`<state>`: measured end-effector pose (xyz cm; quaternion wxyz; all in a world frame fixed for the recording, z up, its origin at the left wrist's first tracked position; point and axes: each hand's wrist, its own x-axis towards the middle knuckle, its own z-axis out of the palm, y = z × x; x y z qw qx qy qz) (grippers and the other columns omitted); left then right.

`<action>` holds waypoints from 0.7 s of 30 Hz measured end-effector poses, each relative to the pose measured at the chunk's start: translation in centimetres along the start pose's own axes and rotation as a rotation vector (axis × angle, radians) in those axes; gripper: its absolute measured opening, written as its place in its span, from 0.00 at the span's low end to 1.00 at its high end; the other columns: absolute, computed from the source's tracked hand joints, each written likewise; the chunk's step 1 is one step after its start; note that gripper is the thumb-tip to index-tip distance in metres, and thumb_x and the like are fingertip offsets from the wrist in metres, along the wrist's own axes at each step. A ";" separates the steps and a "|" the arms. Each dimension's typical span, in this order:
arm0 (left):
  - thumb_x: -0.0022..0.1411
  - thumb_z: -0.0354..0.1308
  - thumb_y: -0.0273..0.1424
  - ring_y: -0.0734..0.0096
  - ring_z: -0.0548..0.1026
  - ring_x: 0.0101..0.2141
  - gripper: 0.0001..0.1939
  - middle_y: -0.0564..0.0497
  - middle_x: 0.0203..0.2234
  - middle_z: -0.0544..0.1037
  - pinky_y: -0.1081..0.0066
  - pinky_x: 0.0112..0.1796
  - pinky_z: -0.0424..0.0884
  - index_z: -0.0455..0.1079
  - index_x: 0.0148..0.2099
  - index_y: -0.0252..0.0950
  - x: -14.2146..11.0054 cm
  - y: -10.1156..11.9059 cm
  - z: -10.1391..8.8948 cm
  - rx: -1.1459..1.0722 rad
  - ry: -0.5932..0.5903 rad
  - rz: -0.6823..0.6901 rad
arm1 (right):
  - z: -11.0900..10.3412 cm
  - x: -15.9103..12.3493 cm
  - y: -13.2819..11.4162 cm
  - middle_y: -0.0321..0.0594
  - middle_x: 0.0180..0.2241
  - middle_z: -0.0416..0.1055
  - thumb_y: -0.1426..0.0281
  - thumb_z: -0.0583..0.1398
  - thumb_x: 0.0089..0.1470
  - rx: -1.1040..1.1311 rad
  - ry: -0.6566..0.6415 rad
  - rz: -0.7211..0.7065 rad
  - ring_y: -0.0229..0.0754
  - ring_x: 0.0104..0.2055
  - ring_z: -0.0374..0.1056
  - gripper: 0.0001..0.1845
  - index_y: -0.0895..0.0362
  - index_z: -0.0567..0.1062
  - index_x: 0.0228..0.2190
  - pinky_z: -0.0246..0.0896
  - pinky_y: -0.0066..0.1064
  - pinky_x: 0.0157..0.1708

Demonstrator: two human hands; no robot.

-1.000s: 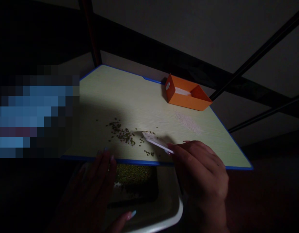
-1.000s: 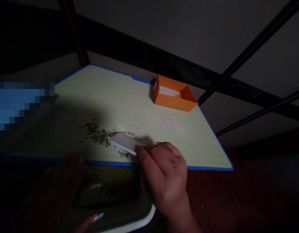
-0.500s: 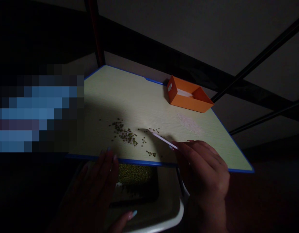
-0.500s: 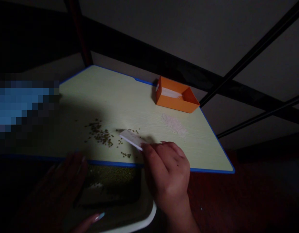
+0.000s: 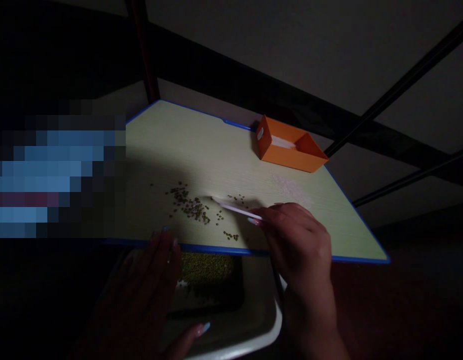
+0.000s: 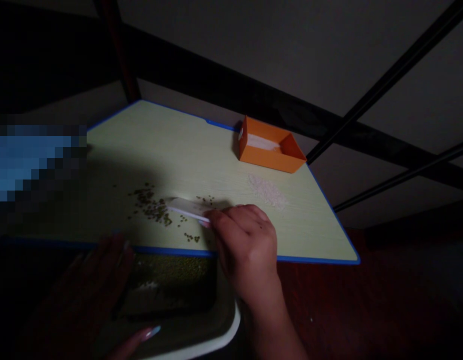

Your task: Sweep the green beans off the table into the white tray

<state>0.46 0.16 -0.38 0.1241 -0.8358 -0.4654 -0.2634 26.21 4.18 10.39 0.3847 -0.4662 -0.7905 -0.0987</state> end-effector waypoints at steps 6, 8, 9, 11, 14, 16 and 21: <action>0.59 0.51 0.53 0.49 0.52 0.73 0.48 0.39 0.75 0.52 0.46 0.68 0.61 0.46 0.73 0.30 0.0 -0.1 -0.3 0.037 0.006 0.058 | 0.6 0.7 0.4 0.41 0.31 0.79 0.75 0.58 0.67 0.041 -0.021 0.013 0.42 0.34 0.72 0.10 0.59 0.80 0.37 0.66 0.35 0.34; 0.60 0.52 0.53 0.51 0.48 0.74 0.48 0.37 0.74 0.52 0.49 0.71 0.53 0.48 0.72 0.27 0.2 -0.2 -0.4 0.040 0.010 0.088 | 0.5 0.7 0.6 0.41 0.32 0.80 0.74 0.57 0.67 0.066 -0.040 0.014 0.42 0.35 0.74 0.11 0.58 0.79 0.36 0.67 0.36 0.36; 0.60 0.53 0.53 0.52 0.48 0.75 0.48 0.38 0.74 0.52 0.51 0.72 0.49 0.49 0.72 0.28 0.3 -0.3 -0.4 0.033 0.012 0.094 | 0.4 0.7 0.7 0.41 0.33 0.80 0.74 0.57 0.68 0.082 -0.049 0.016 0.42 0.36 0.74 0.11 0.57 0.79 0.36 0.67 0.36 0.37; 0.60 0.53 0.52 0.55 0.48 0.74 0.46 0.42 0.75 0.53 0.54 0.73 0.47 0.48 0.72 0.32 0.4 -0.3 -0.3 0.002 0.019 0.074 | 0.0 0.4 1.0 0.39 0.34 0.81 0.74 0.57 0.68 0.120 -0.066 0.019 0.41 0.37 0.75 0.10 0.56 0.78 0.36 0.68 0.37 0.40; 0.60 0.51 0.54 0.54 0.52 0.74 0.47 0.45 0.74 0.54 0.52 0.71 0.55 0.45 0.73 0.36 0.3 -0.2 -0.2 -0.013 -0.005 0.028 | -0.4 0.1 1.4 0.37 0.36 0.82 0.75 0.57 0.67 0.139 -0.086 0.016 0.41 0.39 0.76 0.09 0.54 0.77 0.37 0.67 0.39 0.45; 0.60 0.52 0.56 0.50 0.55 0.73 0.49 0.41 0.73 0.56 0.48 0.67 0.62 0.44 0.73 0.35 0.3 -0.1 -0.2 0.009 -0.029 0.035 | -0.6 -0.1 1.5 0.36 0.36 0.82 0.75 0.57 0.67 0.123 -0.090 0.019 0.41 0.40 0.77 0.10 0.53 0.77 0.37 0.65 0.41 0.48; 0.62 0.49 0.56 0.52 0.47 0.75 0.49 0.36 0.74 0.52 0.52 0.70 0.52 0.46 0.72 0.28 0.5 -0.1 -0.5 0.034 -0.017 0.077 | -1.3 -0.6 1.7 0.34 0.38 0.82 0.75 0.58 0.66 0.110 -0.096 0.030 0.40 0.41 0.78 0.09 0.51 0.77 0.39 0.61 0.42 0.53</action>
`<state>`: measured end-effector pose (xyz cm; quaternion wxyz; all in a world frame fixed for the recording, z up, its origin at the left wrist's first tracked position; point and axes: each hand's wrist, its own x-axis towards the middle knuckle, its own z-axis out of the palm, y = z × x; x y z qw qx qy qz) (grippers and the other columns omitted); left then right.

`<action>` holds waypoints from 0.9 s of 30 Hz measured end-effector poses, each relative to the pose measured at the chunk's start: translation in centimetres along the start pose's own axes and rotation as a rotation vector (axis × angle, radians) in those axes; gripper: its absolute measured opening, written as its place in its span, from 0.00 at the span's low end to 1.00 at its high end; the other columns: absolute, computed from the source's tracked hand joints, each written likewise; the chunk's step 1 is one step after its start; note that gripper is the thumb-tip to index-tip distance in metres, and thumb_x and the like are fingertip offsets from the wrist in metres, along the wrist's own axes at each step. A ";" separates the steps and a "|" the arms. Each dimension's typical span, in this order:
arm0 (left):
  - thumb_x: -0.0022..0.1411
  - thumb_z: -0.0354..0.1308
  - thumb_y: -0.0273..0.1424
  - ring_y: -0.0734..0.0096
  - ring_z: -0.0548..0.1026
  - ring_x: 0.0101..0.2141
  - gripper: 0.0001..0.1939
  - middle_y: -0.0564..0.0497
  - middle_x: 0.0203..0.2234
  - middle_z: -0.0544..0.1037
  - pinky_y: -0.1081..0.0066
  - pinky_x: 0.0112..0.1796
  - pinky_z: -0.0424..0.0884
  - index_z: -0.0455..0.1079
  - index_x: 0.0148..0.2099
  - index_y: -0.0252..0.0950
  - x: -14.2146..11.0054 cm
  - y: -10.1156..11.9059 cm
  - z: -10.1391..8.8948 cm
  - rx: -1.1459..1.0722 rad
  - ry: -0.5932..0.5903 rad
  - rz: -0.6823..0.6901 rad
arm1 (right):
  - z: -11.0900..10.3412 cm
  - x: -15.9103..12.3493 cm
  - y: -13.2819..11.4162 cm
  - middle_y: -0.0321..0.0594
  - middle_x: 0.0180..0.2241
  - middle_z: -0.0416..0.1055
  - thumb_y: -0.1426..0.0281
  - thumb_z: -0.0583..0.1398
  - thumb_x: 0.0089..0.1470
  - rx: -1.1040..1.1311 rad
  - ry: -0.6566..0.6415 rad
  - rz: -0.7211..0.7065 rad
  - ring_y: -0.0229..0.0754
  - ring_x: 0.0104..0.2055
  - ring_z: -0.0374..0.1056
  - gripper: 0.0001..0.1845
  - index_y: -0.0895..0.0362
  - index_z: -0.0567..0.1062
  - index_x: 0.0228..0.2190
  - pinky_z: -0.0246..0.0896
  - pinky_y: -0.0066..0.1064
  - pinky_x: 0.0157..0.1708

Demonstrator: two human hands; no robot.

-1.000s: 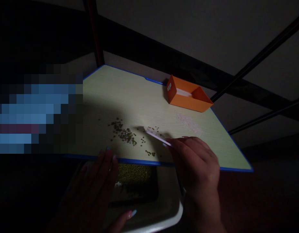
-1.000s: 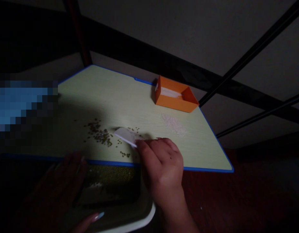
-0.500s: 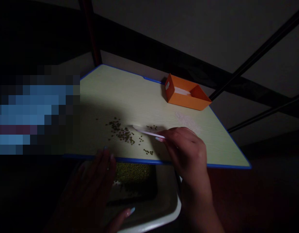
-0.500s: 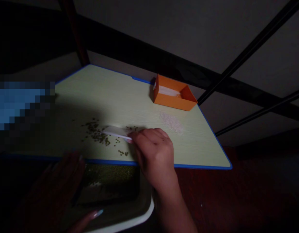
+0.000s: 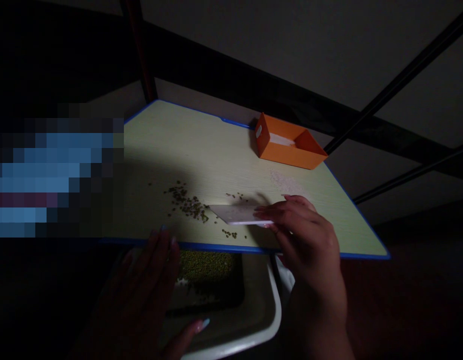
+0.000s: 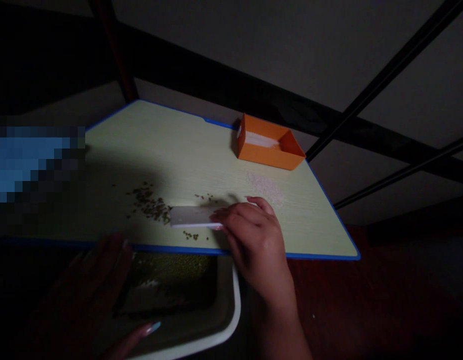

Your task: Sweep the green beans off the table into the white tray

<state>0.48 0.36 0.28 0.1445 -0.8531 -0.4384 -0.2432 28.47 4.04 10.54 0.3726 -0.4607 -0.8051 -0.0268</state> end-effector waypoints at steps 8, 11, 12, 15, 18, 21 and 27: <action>0.61 0.50 0.55 0.54 0.42 0.75 0.50 0.36 0.76 0.45 0.56 0.71 0.44 0.46 0.71 0.23 0.3 -0.2 -0.2 -0.003 0.003 0.039 | -0.5 -0.7 0.4 0.33 0.39 0.83 0.77 0.57 0.65 0.022 -0.008 -0.007 0.38 0.41 0.78 0.11 0.51 0.77 0.39 0.57 0.43 0.57; 0.61 0.50 0.56 0.56 0.42 0.76 0.50 0.38 0.76 0.45 0.56 0.71 0.45 0.45 0.72 0.26 0.2 -0.1 -0.2 -0.005 -0.004 0.027 | -0.1 -0.6 0.5 0.33 0.38 0.83 0.77 0.58 0.65 0.018 0.023 -0.015 0.38 0.40 0.78 0.11 0.50 0.78 0.39 0.59 0.42 0.55; 0.61 0.50 0.55 0.57 0.42 0.76 0.49 0.39 0.76 0.45 0.56 0.72 0.44 0.45 0.72 0.27 0.2 0.0 -0.3 -0.005 -0.007 0.018 | 0.1 -0.5 0.5 0.32 0.38 0.83 0.77 0.58 0.65 0.016 0.033 -0.015 0.38 0.40 0.78 0.11 0.50 0.78 0.39 0.59 0.41 0.55; 0.61 0.50 0.54 0.57 0.42 0.75 0.49 0.39 0.76 0.46 0.56 0.72 0.43 0.44 0.73 0.28 0.3 0.2 -0.3 -0.015 -0.012 -0.014 | 0.6 -0.1 0.4 0.32 0.37 0.82 0.77 0.58 0.65 0.014 0.051 -0.015 0.38 0.40 0.77 0.11 0.49 0.78 0.39 0.59 0.41 0.55; 0.61 0.50 0.55 0.58 0.42 0.75 0.49 0.40 0.76 0.45 0.57 0.73 0.42 0.43 0.73 0.29 0.2 0.3 -0.4 -0.033 -0.015 -0.030 | 0.8 0.3 0.3 0.32 0.37 0.82 0.76 0.57 0.66 0.010 0.042 -0.008 0.38 0.40 0.77 0.12 0.49 0.78 0.38 0.59 0.43 0.55; 0.61 0.50 0.56 0.57 0.46 0.75 0.49 0.42 0.75 0.49 0.52 0.72 0.47 0.41 0.74 0.33 -0.2 0.2 -0.3 -0.029 -0.015 -0.049 | 0.8 0.4 0.4 0.32 0.38 0.83 0.76 0.57 0.66 0.017 0.025 -0.001 0.38 0.41 0.78 0.12 0.49 0.79 0.38 0.58 0.43 0.56; 0.60 0.52 0.54 0.52 0.48 0.75 0.49 0.40 0.75 0.51 0.49 0.69 0.56 0.44 0.73 0.31 -0.3 0.0 -0.1 -0.003 -0.031 -0.023 | 0.5 0.3 0.7 0.32 0.38 0.83 0.76 0.59 0.65 0.085 0.020 0.000 0.39 0.41 0.78 0.11 0.49 0.80 0.38 0.55 0.44 0.57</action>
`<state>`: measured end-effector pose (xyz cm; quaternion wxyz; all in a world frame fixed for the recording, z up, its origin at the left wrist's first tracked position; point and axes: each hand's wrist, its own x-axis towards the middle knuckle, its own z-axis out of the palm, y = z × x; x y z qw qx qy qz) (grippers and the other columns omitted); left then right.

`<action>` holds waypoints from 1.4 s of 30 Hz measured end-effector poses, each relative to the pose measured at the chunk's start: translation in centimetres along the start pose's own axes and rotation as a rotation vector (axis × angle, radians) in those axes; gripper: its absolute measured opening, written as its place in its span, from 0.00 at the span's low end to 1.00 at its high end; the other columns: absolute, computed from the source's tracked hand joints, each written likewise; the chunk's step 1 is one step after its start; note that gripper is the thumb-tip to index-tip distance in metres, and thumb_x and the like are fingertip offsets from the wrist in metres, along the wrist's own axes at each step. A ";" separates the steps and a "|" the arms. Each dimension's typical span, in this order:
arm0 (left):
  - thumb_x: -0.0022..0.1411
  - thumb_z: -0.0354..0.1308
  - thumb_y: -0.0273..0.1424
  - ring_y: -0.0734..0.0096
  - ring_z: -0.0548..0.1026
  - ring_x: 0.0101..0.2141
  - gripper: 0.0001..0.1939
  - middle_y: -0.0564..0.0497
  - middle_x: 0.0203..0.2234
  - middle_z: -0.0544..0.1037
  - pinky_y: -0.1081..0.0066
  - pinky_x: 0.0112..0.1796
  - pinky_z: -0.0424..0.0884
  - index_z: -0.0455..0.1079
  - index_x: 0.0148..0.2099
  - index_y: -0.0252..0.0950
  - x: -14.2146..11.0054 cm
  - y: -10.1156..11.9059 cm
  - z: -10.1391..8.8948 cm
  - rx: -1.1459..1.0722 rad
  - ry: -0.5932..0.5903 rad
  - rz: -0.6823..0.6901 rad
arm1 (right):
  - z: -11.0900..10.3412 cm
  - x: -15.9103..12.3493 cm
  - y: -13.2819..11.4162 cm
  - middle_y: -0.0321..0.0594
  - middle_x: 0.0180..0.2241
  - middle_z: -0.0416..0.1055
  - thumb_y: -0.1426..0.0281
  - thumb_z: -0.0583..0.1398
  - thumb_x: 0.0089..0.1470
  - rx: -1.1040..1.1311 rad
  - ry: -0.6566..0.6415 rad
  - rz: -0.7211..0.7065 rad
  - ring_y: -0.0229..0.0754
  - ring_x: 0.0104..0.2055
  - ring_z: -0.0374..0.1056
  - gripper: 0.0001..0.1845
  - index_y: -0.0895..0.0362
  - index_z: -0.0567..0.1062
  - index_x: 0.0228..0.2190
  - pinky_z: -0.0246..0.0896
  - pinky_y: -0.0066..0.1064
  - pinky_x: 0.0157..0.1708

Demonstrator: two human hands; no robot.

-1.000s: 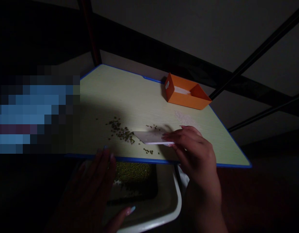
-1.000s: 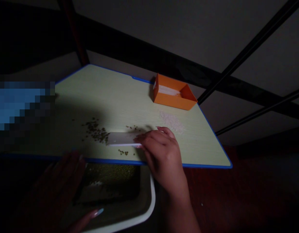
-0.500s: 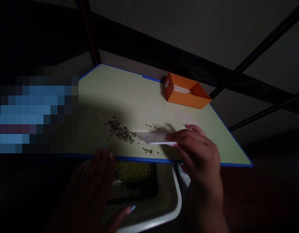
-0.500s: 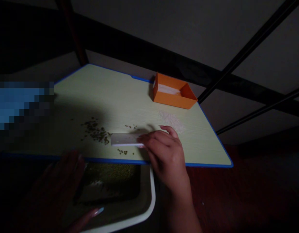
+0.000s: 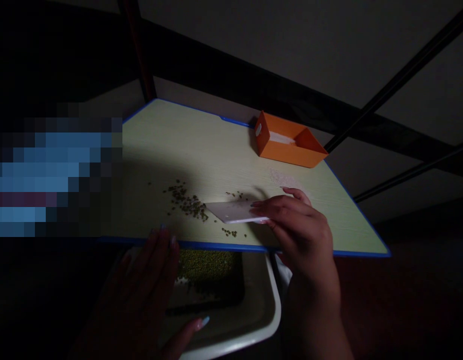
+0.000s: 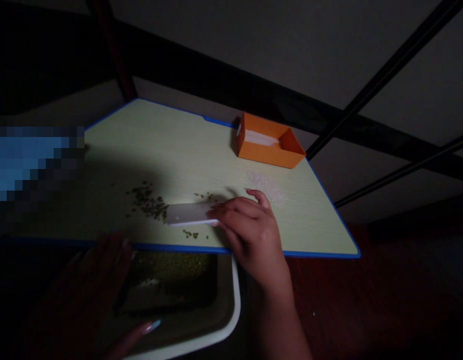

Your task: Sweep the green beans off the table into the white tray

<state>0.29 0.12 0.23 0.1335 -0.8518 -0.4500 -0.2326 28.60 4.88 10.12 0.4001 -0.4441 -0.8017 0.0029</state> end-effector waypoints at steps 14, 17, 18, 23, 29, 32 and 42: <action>0.61 0.51 0.54 0.56 0.44 0.75 0.48 0.40 0.76 0.46 0.54 0.72 0.44 0.46 0.72 0.28 0.6 0.1 -0.1 -0.015 0.032 0.029 | -1.7 -0.6 0.7 0.31 0.42 0.83 0.75 0.60 0.64 0.080 -0.072 0.002 0.39 0.44 0.79 0.14 0.44 0.81 0.41 0.51 0.43 0.62; 0.61 0.51 0.54 0.57 0.42 0.75 0.48 0.40 0.76 0.45 0.57 0.72 0.42 0.45 0.72 0.27 0.5 0.1 -0.1 -0.037 0.033 0.033 | -2.2 -0.9 0.7 0.31 0.42 0.83 0.75 0.60 0.64 0.086 -0.093 0.015 0.39 0.45 0.79 0.13 0.46 0.81 0.41 0.50 0.42 0.63; 0.61 0.51 0.54 0.58 0.41 0.76 0.49 0.41 0.77 0.43 0.58 0.72 0.41 0.45 0.72 0.27 0.5 0.1 -0.2 -0.040 0.030 0.032 | -2.3 -1.0 0.7 0.32 0.42 0.83 0.75 0.60 0.64 0.088 -0.094 0.016 0.39 0.44 0.79 0.12 0.46 0.81 0.41 0.50 0.41 0.64; 0.61 0.52 0.52 0.60 0.39 0.76 0.48 0.45 0.77 0.39 0.59 0.72 0.39 0.42 0.73 0.30 0.6 0.0 -0.4 -0.046 0.002 0.010 | -3.0 -1.4 0.1 0.32 0.42 0.83 0.75 0.60 0.65 0.094 -0.112 0.025 0.38 0.45 0.79 0.12 0.47 0.81 0.41 0.49 0.40 0.65; 0.61 0.51 0.54 0.58 0.41 0.76 0.49 0.41 0.76 0.42 0.57 0.72 0.41 0.44 0.73 0.27 0.5 0.0 -0.2 -0.026 0.034 0.036 | -3.5 -1.8 -0.2 0.32 0.41 0.83 0.75 0.61 0.64 0.075 -0.053 0.017 0.39 0.42 0.79 0.11 0.48 0.81 0.40 0.53 0.42 0.64; 0.60 0.52 0.53 0.55 0.45 0.75 0.48 0.41 0.76 0.46 0.53 0.72 0.46 0.45 0.73 0.29 0.3 0.0 0.1 -0.027 0.047 0.020 | -3.1 -2.2 -0.4 0.31 0.38 0.83 0.75 0.64 0.61 0.044 0.140 0.081 0.41 0.41 0.79 0.10 0.47 0.82 0.38 0.63 0.42 0.57; 0.59 0.52 0.52 0.47 0.54 0.73 0.49 0.43 0.76 0.49 0.44 0.68 0.59 0.44 0.74 0.33 0.1 -0.1 0.6 -0.051 0.062 -0.014 | -4.5 -2.4 0.3 0.44 0.33 0.84 0.62 0.71 0.51 0.097 0.390 0.855 0.49 0.34 0.78 0.11 0.54 0.86 0.35 0.70 0.35 0.28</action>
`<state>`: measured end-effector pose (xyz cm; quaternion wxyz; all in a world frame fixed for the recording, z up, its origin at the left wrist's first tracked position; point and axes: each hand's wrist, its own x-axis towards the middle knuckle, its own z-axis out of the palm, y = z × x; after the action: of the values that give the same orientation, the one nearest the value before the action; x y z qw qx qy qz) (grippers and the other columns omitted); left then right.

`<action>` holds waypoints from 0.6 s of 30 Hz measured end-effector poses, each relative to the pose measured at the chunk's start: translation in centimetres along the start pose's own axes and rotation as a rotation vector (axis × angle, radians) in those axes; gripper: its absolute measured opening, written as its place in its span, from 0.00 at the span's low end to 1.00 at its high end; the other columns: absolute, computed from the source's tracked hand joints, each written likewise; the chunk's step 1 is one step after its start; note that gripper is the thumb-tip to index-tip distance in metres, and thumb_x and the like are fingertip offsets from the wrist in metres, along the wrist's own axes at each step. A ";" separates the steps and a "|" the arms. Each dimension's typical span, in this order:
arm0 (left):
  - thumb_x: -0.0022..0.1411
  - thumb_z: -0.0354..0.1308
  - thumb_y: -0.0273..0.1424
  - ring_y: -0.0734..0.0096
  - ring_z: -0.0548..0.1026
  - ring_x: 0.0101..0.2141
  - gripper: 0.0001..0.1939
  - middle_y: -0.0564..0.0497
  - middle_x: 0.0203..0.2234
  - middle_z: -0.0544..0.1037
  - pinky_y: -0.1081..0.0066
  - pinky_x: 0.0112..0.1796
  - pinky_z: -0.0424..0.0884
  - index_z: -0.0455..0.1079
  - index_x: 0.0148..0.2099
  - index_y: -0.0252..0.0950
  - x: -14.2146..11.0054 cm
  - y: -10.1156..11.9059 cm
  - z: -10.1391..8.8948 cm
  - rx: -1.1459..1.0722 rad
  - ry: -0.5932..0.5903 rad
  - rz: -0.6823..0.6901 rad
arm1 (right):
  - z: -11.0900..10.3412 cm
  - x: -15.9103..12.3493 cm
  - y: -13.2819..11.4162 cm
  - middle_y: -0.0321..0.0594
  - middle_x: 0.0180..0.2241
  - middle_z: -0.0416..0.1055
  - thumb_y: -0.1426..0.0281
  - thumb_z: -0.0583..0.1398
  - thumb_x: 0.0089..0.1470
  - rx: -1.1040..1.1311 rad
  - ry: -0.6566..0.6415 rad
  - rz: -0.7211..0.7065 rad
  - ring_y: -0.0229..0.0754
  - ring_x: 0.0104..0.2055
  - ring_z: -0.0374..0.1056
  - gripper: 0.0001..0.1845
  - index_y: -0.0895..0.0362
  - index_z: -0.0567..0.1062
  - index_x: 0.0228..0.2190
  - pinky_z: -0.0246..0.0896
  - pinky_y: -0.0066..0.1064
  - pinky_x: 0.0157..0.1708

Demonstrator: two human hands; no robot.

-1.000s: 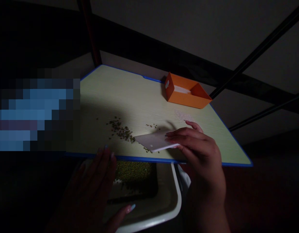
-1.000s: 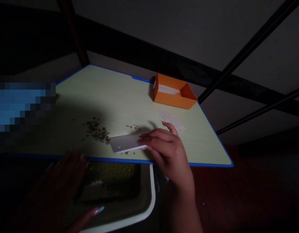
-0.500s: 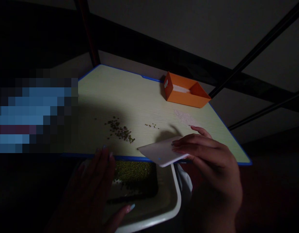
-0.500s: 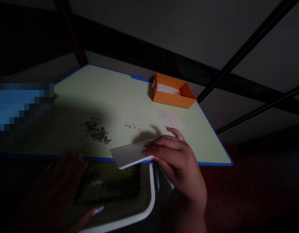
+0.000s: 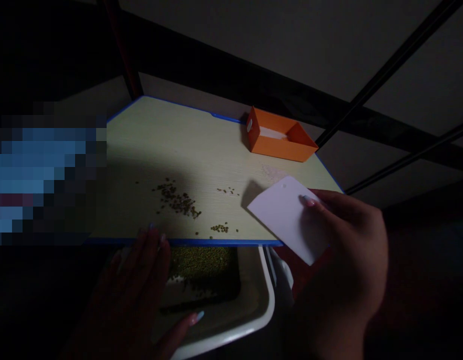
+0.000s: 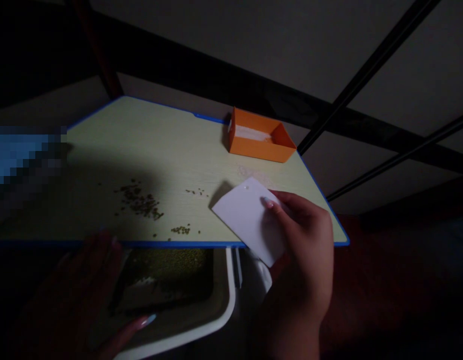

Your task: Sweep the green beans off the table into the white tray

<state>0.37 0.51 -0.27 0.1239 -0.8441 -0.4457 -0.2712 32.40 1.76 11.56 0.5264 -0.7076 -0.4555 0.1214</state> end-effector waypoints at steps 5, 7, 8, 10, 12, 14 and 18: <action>0.58 0.53 0.53 0.43 0.57 0.71 0.50 0.43 0.75 0.49 0.40 0.66 0.63 0.42 0.74 0.35 -0.1 0.2 -0.1 -0.028 0.003 -0.017 | 1.8 0.9 0.3 0.43 0.34 0.83 0.63 0.68 0.53 0.056 -0.176 0.025 0.45 0.34 0.76 0.10 0.54 0.85 0.36 0.67 0.35 0.30; 0.58 0.54 0.53 0.40 0.55 0.72 0.51 0.43 0.76 0.47 0.38 0.65 0.63 0.41 0.74 0.35 -0.2 0.3 -0.1 -0.040 0.005 -0.067 | 2.8 0.9 0.1 0.42 0.33 0.83 0.63 0.68 0.53 0.068 -0.228 0.006 0.42 0.32 0.74 0.10 0.54 0.86 0.35 0.65 0.33 0.29; 0.58 0.54 0.53 0.39 0.54 0.72 0.52 0.42 0.76 0.45 0.36 0.66 0.63 0.40 0.74 0.34 -0.2 0.3 -0.1 -0.043 0.008 -0.093 | 3.2 1.0 -0.1 0.41 0.33 0.83 0.63 0.67 0.53 0.070 -0.259 -0.012 0.41 0.31 0.73 0.09 0.54 0.86 0.34 0.64 0.32 0.29; 0.58 0.54 0.52 0.38 0.52 0.73 0.52 0.41 0.76 0.43 0.34 0.67 0.60 0.39 0.74 0.33 -0.1 0.3 -0.2 -0.042 0.006 -0.118 | 3.8 1.1 -0.5 0.39 0.32 0.83 0.64 0.66 0.54 0.072 -0.332 -0.057 0.39 0.31 0.72 0.09 0.54 0.86 0.34 0.62 0.31 0.29; 0.58 0.53 0.52 0.38 0.51 0.73 0.51 0.41 0.76 0.43 0.33 0.67 0.58 0.39 0.74 0.32 0.1 0.2 -0.3 -0.031 -0.009 -0.106 | 4.2 1.2 -1.0 0.38 0.31 0.82 0.65 0.65 0.55 0.076 -0.386 -0.095 0.39 0.31 0.72 0.10 0.53 0.86 0.36 0.61 0.31 0.29; 0.59 0.51 0.54 0.39 0.50 0.73 0.51 0.40 0.76 0.43 0.34 0.66 0.59 0.40 0.74 0.31 0.2 0.0 -0.4 -0.010 -0.027 -0.083 | 4.4 1.4 -1.3 0.38 0.31 0.82 0.65 0.64 0.55 0.083 -0.422 -0.116 0.39 0.31 0.72 0.11 0.53 0.87 0.36 0.62 0.31 0.29; 0.59 0.49 0.56 0.37 0.52 0.73 0.51 0.39 0.76 0.45 0.32 0.62 0.65 0.40 0.74 0.31 0.2 -0.5 -0.7 0.013 -0.052 -0.045 | 4.6 1.4 -1.7 0.39 0.32 0.83 0.65 0.66 0.52 0.137 -0.471 -0.082 0.39 0.31 0.73 0.10 0.54 0.87 0.34 0.63 0.30 0.28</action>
<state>-0.15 0.61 0.46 0.1114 -0.8397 -0.4695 -0.2490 29.32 5.84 11.58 0.4571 -0.6032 -0.5847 0.2920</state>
